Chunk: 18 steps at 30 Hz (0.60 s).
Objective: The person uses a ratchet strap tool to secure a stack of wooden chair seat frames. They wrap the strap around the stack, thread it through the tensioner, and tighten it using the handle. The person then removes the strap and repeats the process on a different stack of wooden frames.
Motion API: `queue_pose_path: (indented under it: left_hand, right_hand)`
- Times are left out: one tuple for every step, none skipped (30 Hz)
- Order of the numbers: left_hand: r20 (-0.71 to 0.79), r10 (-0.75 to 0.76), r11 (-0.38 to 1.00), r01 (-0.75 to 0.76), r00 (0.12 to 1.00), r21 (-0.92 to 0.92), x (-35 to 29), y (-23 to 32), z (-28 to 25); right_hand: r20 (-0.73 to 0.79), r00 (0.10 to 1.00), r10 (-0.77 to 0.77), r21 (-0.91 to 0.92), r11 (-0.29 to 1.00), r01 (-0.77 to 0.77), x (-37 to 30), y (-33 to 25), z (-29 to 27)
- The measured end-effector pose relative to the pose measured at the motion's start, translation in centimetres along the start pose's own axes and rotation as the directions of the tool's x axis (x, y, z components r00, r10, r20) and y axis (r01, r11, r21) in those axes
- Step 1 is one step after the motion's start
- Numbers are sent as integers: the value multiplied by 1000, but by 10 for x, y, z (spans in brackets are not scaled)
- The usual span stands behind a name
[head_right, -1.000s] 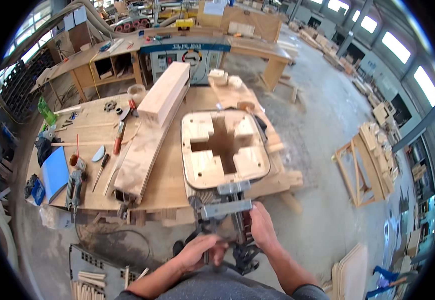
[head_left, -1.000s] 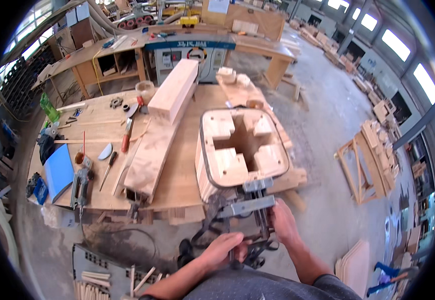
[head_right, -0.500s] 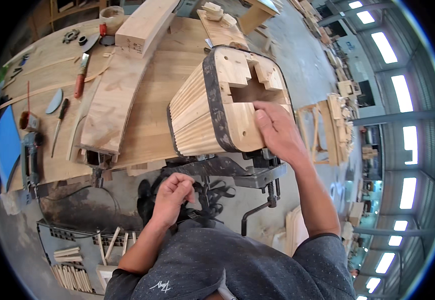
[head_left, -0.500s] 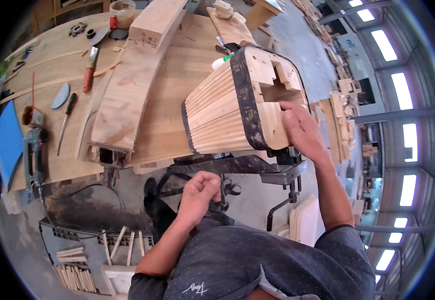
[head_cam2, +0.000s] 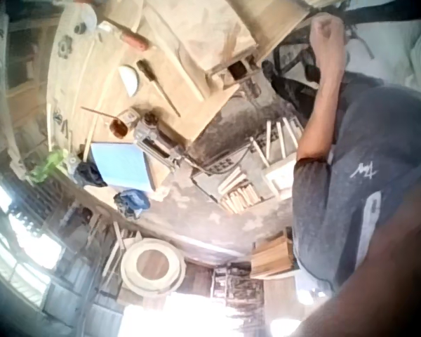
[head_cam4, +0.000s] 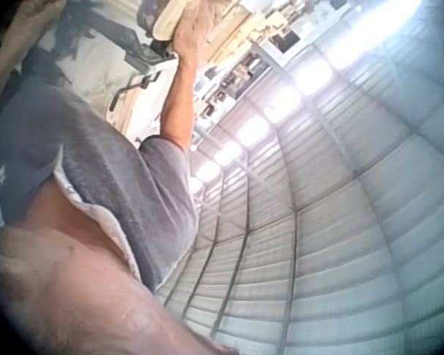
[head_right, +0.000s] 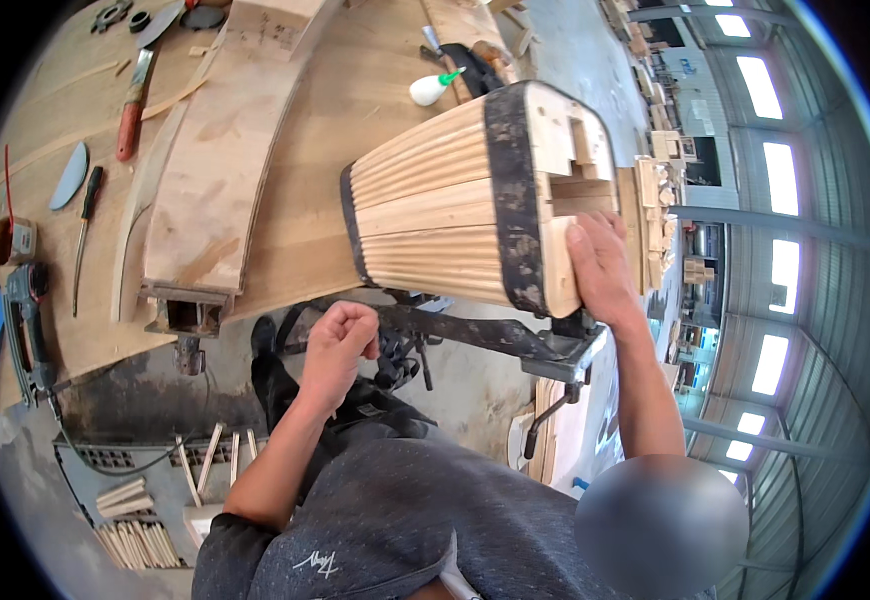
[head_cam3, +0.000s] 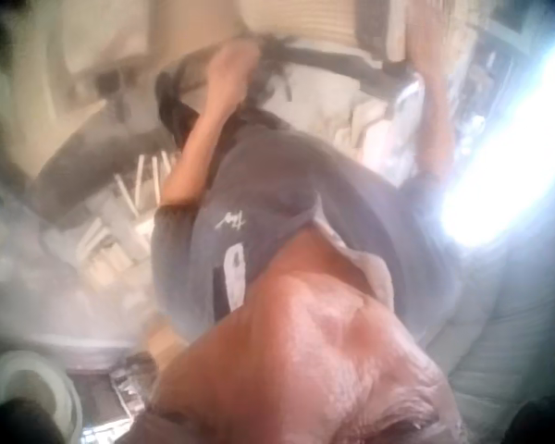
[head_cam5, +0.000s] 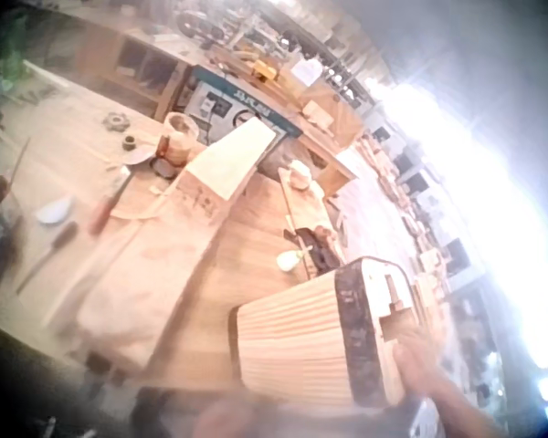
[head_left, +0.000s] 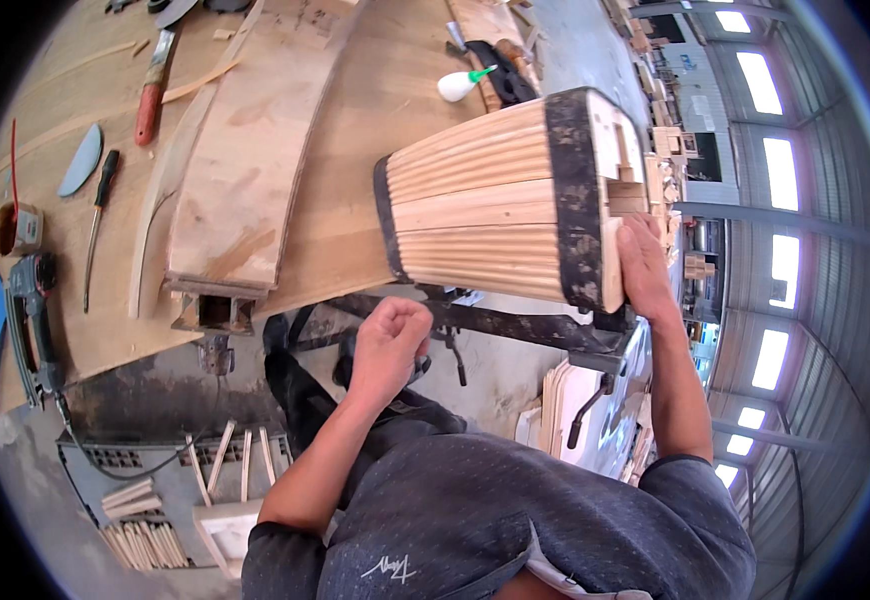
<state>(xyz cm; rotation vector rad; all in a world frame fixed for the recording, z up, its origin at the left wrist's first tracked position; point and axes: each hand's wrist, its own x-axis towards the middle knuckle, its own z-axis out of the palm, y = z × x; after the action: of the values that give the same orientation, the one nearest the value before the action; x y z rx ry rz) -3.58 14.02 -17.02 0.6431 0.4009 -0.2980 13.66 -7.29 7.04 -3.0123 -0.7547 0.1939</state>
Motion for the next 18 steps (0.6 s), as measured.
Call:
queue_pose_path:
  left_hand:
    - [2,-10,1000,10,1000,11,3,-1,-1]
    - [-5,-21,1000,21,1000,18,4,0,0]
    - [-6,-34,999,34,999,19,8,-2,-1]
    - [-7,-48,999,48,999,21,11,-6,-2]
    - [-9,-63,998,63,998,24,14,-11,-4]
    - [-9,-57,997,58,998,49,19,-17,-6]
    - [-18,-54,997,55,998,46,22,-23,-7]
    - [-26,-52,998,53,998,45,25,-28,-8]
    - [-29,-47,998,48,998,43,29,-32,-9]
    - [-48,-31,996,34,998,80,33,-37,-9]
    - [-66,-14,993,22,998,118,37,-42,-10]
    - [-83,6,988,7,997,155,41,-45,-9]
    - [-110,57,980,-35,992,198,44,-48,-8]
    - [-134,109,967,-75,985,242,47,-52,-6]
    - [-154,165,951,-115,974,287,51,-50,-4]
    - [-152,171,918,-102,973,382,54,-49,-3]
    - [-147,177,876,-88,973,475,56,-46,-3]
    - [-135,223,833,-117,965,540,60,-43,0]
  right_hand:
    - [26,1000,-5,18,1000,5,2,-3,-1]
    - [-9,1000,-14,37,999,15,4,-6,3]
    - [-51,999,-20,51,998,22,4,-9,4]
    - [-9,1000,-1,61,998,1,5,-9,2]
    - [-29,1000,11,56,998,-10,4,-4,6]
    - [-31,999,7,66,998,-5,5,-5,6]
    - [-33,999,4,76,997,-1,6,-6,5]
    - [-8,1000,7,104,995,-7,6,-8,4]
    - [-2,1000,7,98,995,-7,6,-7,2]
    - [4,1000,6,94,996,-6,6,-5,1]
    - [9,1000,6,90,996,-7,6,-3,1]
    - [-26,1000,6,96,995,-4,6,-4,4]
    - [-23,1000,2,90,996,0,6,-3,4]
    - [-21,1000,-2,85,996,4,6,-1,4]
    - [-21,1000,-7,79,997,9,6,0,4]
    - [-37,999,-2,68,998,4,7,-1,5]
    - [-30,1000,-2,62,998,4,6,0,5]
    - [-24,1000,-3,54,999,4,7,1,3]
